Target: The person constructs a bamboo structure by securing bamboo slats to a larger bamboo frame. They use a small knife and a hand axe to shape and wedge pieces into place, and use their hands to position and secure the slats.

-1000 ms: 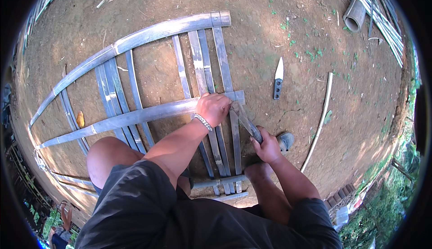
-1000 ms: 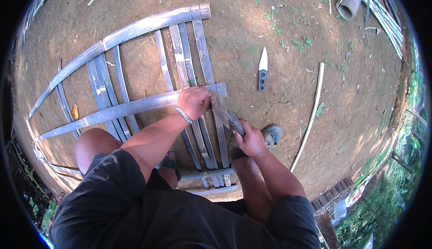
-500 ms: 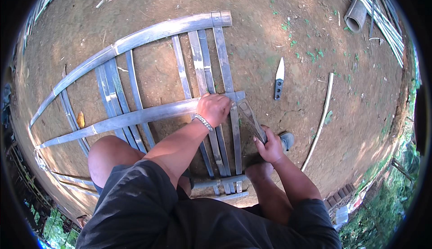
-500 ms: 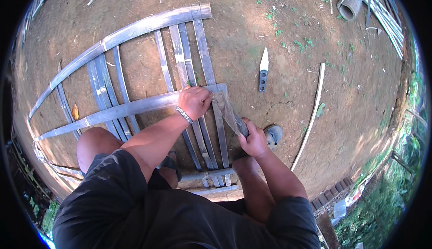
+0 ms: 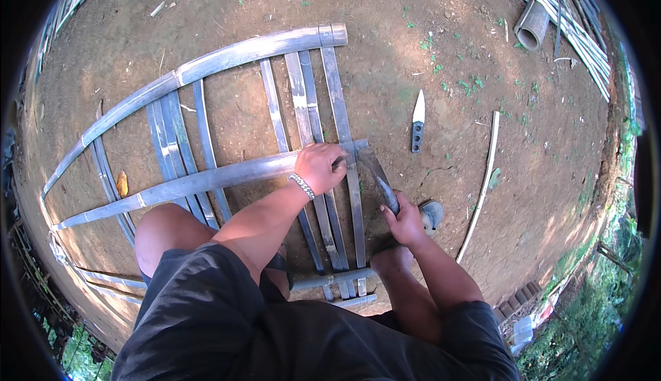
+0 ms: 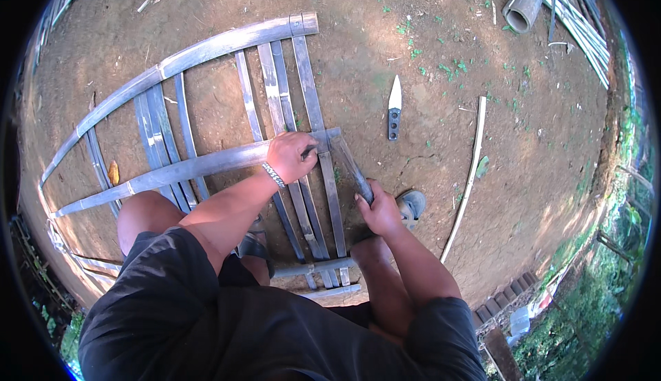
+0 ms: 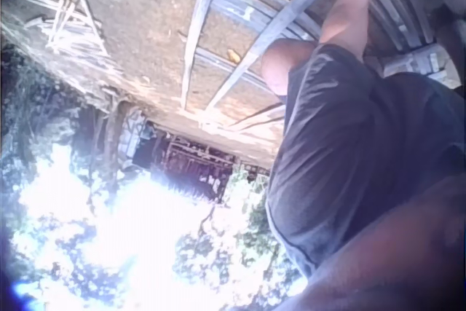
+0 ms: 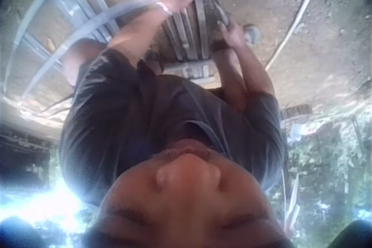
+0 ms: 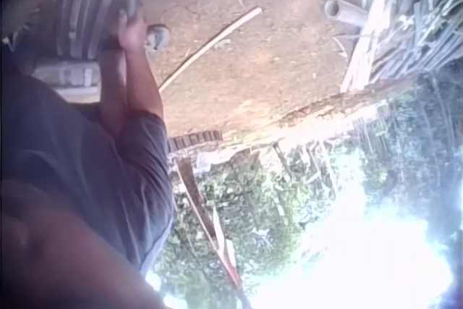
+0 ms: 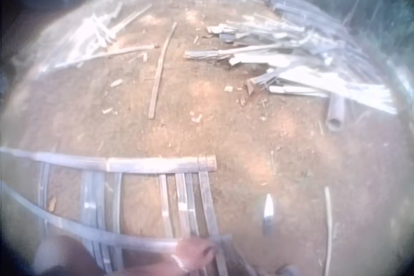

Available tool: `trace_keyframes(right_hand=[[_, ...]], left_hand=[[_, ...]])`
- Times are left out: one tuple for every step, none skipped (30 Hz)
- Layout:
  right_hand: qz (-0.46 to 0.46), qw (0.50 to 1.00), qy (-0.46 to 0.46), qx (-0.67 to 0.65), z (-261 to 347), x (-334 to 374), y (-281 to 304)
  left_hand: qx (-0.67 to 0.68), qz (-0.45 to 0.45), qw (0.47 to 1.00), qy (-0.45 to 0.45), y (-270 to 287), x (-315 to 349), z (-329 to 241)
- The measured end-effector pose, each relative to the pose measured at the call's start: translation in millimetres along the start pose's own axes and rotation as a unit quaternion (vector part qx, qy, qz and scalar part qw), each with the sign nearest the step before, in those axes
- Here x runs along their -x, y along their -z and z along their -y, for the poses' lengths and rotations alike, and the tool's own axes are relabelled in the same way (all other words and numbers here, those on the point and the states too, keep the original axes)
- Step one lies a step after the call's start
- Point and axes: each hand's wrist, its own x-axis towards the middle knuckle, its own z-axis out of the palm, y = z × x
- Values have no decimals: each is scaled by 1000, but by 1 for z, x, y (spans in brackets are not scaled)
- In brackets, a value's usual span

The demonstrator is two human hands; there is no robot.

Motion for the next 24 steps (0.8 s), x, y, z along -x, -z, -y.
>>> trace_keyframes(right_hand=[[-1,1000,3,8,0,-1,0],[-1,1000,4,15,1,-1,0],[4,1000,-3,11,3,0,0],[8,1000,-11,6,5,1,1],[14,1000,-18,2,6,1,0],[7,1000,-12,7,5,1,-1],[0,1000,-7,12,3,1,-3],[-6,1000,-5,16,1,0,-5],[-4,1000,-5,12,1,-1,-6],[-2,1000,-4,8,1,-3,-6],[4,1000,-6,5,1,-3,-6],[8,1000,-10,5,0,-3,-6],[13,1000,-13,5,-1,-5,-5],[18,1000,-16,4,0,-6,-6],[27,999,-20,8,1,-6,-5],[36,999,-24,12,2,-6,-2],[43,999,-26,18,4,-6,2],[43,999,-21,20,5,-7,5],[44,999,-16,21,5,-7,8],[45,999,-11,22,6,-7,11],[43,999,-6,24,7,-6,14],[42,999,0,27,9,-3,17],[39,999,5,29,10,0,20],[26,998,35,33,4,4,20]], left_hand=[[14,1,1000,15,3,-1,0],[-12,-47,997,58,4,-2,-1],[-37,-95,990,100,6,-3,0],[-62,-142,978,142,6,-6,0],[-93,-166,966,174,5,-8,4],[-122,-189,952,206,1,-11,10],[-152,-212,936,237,-2,-13,14],[-147,-185,938,255,-4,-14,12],[-157,-174,936,263,-7,-17,12],[-168,-164,934,271,-9,-20,11],[-178,-152,931,282,-11,-21,11],[-187,-132,931,285,-13,-19,14],[-193,-138,932,274,-15,-20,16],[-200,-143,933,262,-16,-20,16],[-207,-149,934,251,-16,-19,17],[-205,-138,933,260,-17,-18,18],[-200,-129,933,269,-16,-19,16],[-196,-121,933,278,-16,-19,15],[-197,-119,933,276,-15,-19,15],[-199,-118,933,275,-14,-19,15],[-201,-116,933,274,-13,-19,16],[-202,-115,933,275,-13,-19,16],[-202,-114,933,275,-13,-20,16],[-202,-113,933,275,-14,-20,16]])
